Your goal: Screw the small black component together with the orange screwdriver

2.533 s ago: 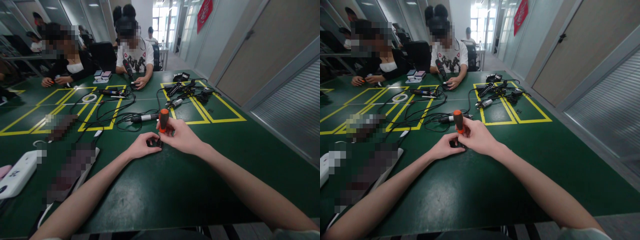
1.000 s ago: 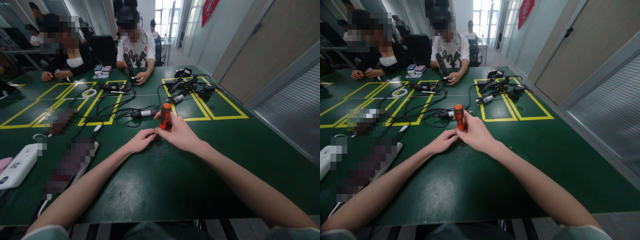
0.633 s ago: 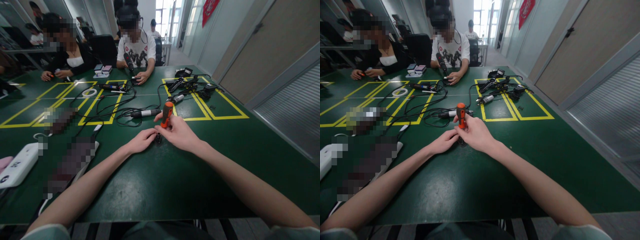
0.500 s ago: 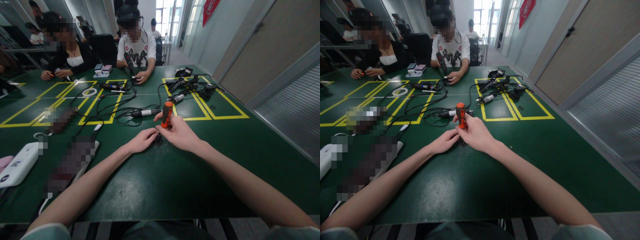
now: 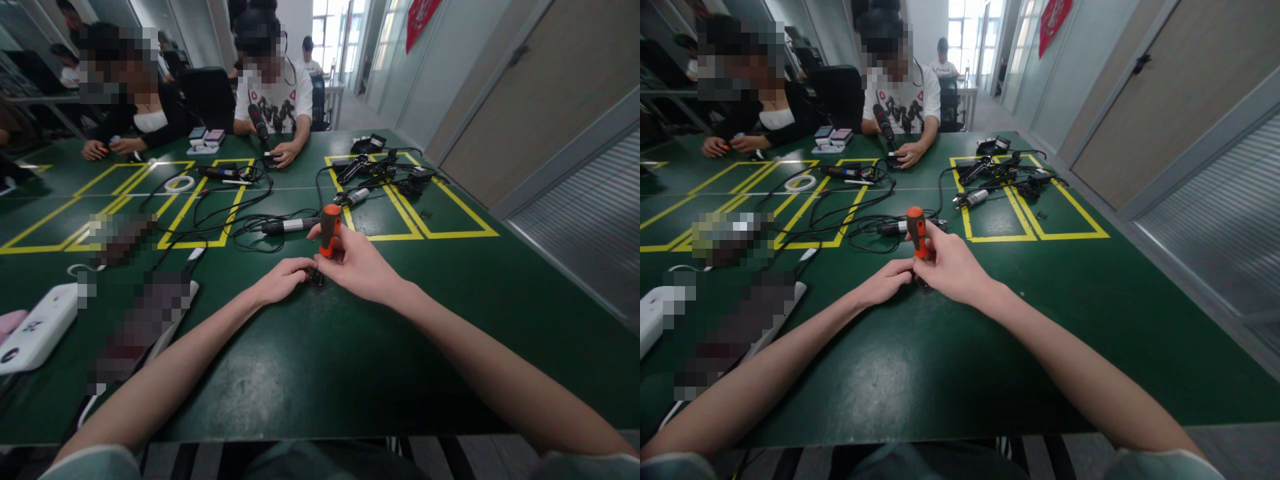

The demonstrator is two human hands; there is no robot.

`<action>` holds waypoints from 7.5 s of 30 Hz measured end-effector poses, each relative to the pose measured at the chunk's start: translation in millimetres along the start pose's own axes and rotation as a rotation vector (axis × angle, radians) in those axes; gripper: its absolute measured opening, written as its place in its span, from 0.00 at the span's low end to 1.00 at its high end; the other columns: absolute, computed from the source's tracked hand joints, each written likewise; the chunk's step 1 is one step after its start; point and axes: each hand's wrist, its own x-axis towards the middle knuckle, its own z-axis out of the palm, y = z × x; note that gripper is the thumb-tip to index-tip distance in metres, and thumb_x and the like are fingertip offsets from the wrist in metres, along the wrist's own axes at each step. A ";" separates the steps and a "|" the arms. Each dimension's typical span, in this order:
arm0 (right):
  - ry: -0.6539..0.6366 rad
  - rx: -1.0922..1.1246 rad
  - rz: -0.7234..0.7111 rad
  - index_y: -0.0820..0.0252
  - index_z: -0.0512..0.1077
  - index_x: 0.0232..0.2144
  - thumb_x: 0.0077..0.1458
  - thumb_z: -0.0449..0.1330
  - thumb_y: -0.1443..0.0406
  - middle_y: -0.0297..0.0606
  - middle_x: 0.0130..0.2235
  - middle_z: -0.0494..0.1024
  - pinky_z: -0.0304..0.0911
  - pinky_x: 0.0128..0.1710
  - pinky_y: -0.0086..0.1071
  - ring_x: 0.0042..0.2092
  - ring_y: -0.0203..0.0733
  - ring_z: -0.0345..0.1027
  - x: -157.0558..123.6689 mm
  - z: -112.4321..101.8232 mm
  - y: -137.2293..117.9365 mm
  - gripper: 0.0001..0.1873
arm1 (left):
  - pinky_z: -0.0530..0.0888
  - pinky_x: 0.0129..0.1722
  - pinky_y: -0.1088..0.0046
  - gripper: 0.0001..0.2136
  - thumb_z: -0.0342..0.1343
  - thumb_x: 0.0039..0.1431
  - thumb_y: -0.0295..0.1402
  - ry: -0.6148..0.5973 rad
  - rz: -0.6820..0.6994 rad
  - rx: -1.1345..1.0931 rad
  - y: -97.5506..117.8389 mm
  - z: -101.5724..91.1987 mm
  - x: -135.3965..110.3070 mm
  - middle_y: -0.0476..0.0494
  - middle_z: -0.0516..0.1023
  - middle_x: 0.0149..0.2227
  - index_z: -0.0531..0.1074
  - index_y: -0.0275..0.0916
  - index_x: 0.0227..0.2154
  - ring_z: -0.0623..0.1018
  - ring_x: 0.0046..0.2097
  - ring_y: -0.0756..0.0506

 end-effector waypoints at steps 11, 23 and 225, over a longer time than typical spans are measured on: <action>0.002 -0.070 0.000 0.59 0.73 0.42 0.54 0.59 0.69 0.28 0.26 0.71 0.57 0.31 0.32 0.26 0.35 0.62 0.5 -0.9 -1.0 0.11 | 0.72 0.42 0.71 0.10 0.48 0.52 0.29 0.030 0.029 0.060 0.5 5.2 1.0 0.47 0.79 0.33 0.75 0.36 0.31 0.76 0.37 0.45; -0.040 -0.079 -0.008 0.61 0.73 0.45 0.51 0.56 0.72 0.27 0.26 0.68 0.54 0.29 0.31 0.25 0.35 0.58 -0.2 -0.6 -0.2 0.17 | 0.71 0.43 0.72 0.12 0.50 0.54 0.29 0.045 -0.042 0.030 3.8 5.5 2.8 0.47 0.82 0.34 0.79 0.34 0.30 0.77 0.38 0.46; 0.253 0.369 -0.300 0.53 0.72 0.43 0.64 0.63 0.53 0.37 0.41 0.77 0.76 0.41 0.38 0.41 0.42 0.76 -2.5 -13.1 -10.3 0.13 | 0.74 0.45 0.70 0.25 0.51 0.69 0.51 0.034 0.005 -0.035 -2.3 3.3 0.1 0.42 0.84 0.37 0.82 0.33 0.37 0.79 0.40 0.45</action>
